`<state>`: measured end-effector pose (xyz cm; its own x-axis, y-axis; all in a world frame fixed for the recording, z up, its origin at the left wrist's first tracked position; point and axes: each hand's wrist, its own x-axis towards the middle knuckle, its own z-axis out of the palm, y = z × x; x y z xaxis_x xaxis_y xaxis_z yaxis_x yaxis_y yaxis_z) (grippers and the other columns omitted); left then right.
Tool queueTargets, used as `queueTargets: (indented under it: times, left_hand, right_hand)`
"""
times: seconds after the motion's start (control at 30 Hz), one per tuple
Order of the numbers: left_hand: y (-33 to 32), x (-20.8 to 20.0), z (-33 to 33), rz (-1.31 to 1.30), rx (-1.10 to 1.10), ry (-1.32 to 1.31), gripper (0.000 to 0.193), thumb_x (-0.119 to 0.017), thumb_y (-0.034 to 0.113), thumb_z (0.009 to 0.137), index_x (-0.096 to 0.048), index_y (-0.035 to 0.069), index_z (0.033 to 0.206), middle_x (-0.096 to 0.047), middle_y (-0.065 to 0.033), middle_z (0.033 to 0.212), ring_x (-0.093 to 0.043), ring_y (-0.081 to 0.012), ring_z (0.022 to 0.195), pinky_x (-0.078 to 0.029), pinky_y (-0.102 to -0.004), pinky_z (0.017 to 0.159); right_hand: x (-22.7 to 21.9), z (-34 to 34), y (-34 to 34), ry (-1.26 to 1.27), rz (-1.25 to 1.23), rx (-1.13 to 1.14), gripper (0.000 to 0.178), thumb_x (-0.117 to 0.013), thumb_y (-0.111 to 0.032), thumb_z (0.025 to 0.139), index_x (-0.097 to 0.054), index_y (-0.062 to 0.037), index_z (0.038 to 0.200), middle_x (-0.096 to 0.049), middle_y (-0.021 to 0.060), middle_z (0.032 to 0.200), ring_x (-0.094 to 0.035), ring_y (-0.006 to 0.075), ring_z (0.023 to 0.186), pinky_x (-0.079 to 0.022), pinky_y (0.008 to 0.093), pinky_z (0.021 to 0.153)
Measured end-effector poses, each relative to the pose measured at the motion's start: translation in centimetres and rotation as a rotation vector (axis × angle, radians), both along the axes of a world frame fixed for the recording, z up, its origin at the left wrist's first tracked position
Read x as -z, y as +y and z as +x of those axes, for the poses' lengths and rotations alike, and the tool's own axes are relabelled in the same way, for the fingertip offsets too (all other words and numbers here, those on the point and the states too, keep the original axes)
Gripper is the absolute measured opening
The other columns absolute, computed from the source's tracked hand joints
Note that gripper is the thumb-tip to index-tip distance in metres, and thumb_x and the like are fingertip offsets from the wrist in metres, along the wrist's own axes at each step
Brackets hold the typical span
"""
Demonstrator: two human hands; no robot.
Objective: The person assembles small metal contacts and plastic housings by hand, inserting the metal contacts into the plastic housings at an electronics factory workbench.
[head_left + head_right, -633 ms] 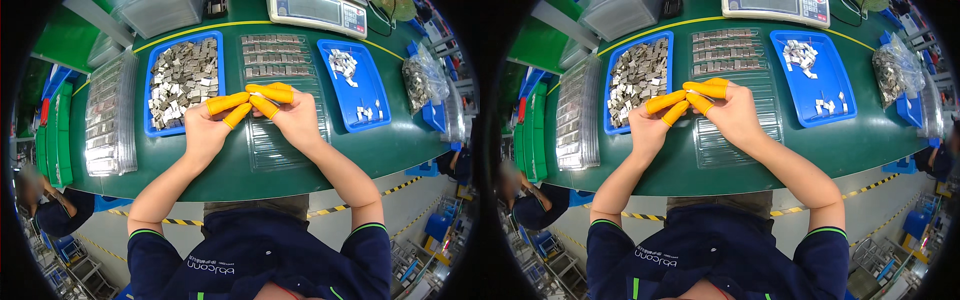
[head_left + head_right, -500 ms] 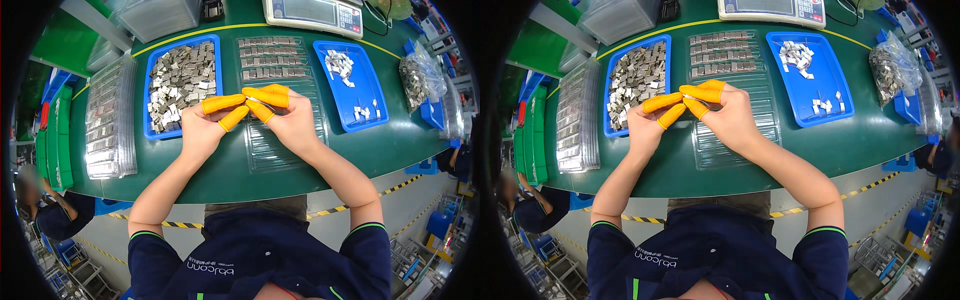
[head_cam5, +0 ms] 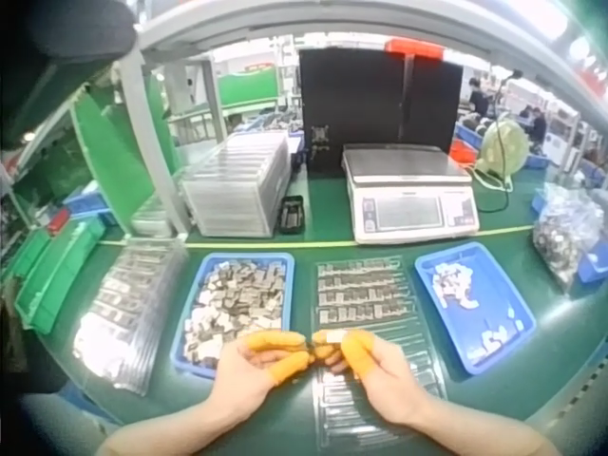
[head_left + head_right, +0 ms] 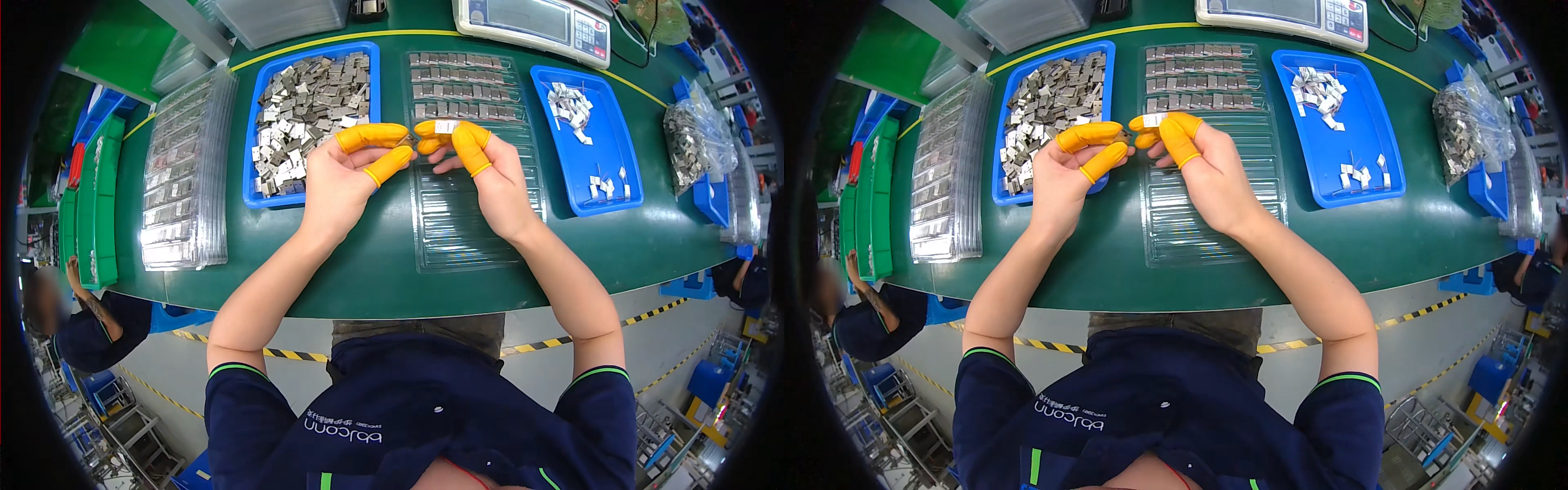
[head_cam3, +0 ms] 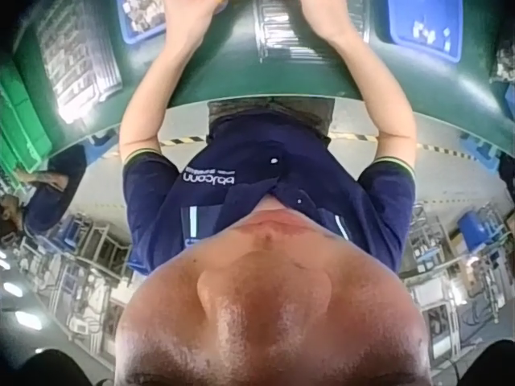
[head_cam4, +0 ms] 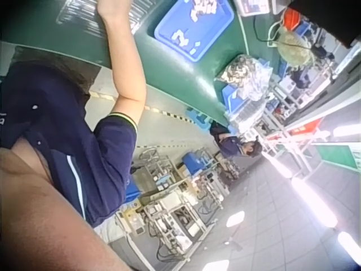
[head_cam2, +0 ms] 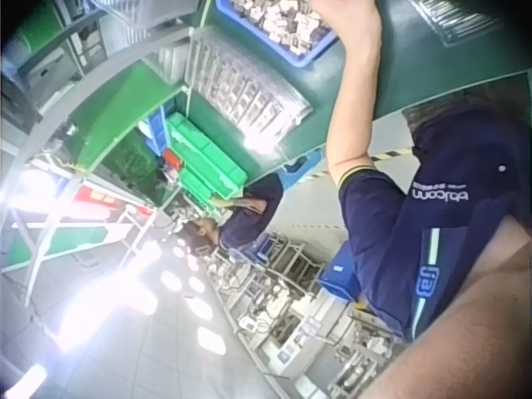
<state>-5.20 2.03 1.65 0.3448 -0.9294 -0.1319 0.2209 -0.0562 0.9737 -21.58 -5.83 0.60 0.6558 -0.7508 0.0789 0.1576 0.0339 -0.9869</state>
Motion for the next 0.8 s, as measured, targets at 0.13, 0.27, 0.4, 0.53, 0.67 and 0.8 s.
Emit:
queueTargets:
  times: [0.13,0.27,0.4,0.53,0.67,0.8]
  left_hand:
    - [0.1,0.6,0.1,-0.055,0.043,-0.092,0.025,-0.065,-0.005,0.077,-0.061,-0.006,0.102,-0.064,-0.014,0.097,-0.065,-0.021,0.087,-0.052,-0.0291,0.081]
    - [0.3,0.4,0.2,-0.04,0.07,-0.059,0.024,-0.067,-0.005,0.076,-0.064,-0.005,0.1,-0.065,-0.0119,0.098,-0.063,-0.0161,0.09,-0.05,-0.0262,0.084]
    - [0.1,0.0,0.8,-0.016,0.104,-0.027,0.023,-0.066,-0.004,0.076,-0.064,-0.004,0.099,-0.066,-0.0114,0.098,-0.063,-0.0157,0.089,-0.05,-0.0257,0.084]
    - [0.0,0.2,1.6,-0.088,0.142,-0.208,0.02,-0.066,-0.003,0.077,-0.065,-0.004,0.098,-0.066,-0.0107,0.097,-0.064,-0.0151,0.087,-0.05,-0.025,0.082]
    - [-0.2,0.1,1.7,-0.094,0.119,-0.157,0.02,-0.067,-0.002,0.077,-0.066,-0.003,0.096,-0.067,-0.0099,0.095,-0.064,-0.0146,0.086,-0.05,-0.0245,0.081]
    - [-0.2,0.2,1.6,-0.072,0.131,-0.179,0.019,-0.067,-0.002,0.076,-0.067,-0.003,0.096,-0.067,-0.0098,0.094,-0.064,-0.0147,0.086,-0.05,-0.0248,0.081]
  right_hand:
    - [0.1,-0.1,0.0,0.118,-0.202,0.048,0.021,-0.052,-0.01,0.089,-0.06,0.0028,0.104,-0.06,0.0084,0.094,-0.057,0.0163,0.082,-0.045,0.027,0.078]
    - [-0.3,-0.1,0.1,0.158,-0.444,0.103,0.016,-0.059,-0.004,0.08,-0.065,0.0018,0.093,-0.061,0.0109,0.09,-0.058,0.0232,0.082,-0.046,0.0312,0.078]
    - [-0.7,-0.6,-0.9,0.221,-0.562,0.075,0.016,-0.06,-0.002,0.077,-0.066,0.0008,0.092,-0.062,0.013,0.088,-0.059,0.0253,0.083,-0.046,0.0325,0.076]
    - [-0.8,-0.6,-0.5,0.278,-0.68,0.007,0.018,-0.059,-0.001,0.076,-0.066,-0.0004,0.093,-0.063,0.0141,0.087,-0.059,0.0277,0.081,-0.047,0.0331,0.073]
    - [-0.4,-0.4,-0.7,0.244,-0.644,0.085,0.018,-0.061,-0.002,0.076,-0.066,0.0002,0.092,-0.063,0.0139,0.085,-0.059,0.0282,0.08,-0.047,0.032,0.072]
    - [-0.4,-0.4,-0.6,0.221,-0.631,0.133,0.017,-0.06,-0.002,0.076,-0.066,0.0003,0.092,-0.063,0.0137,0.088,-0.06,0.0287,0.081,-0.047,0.0316,0.074]
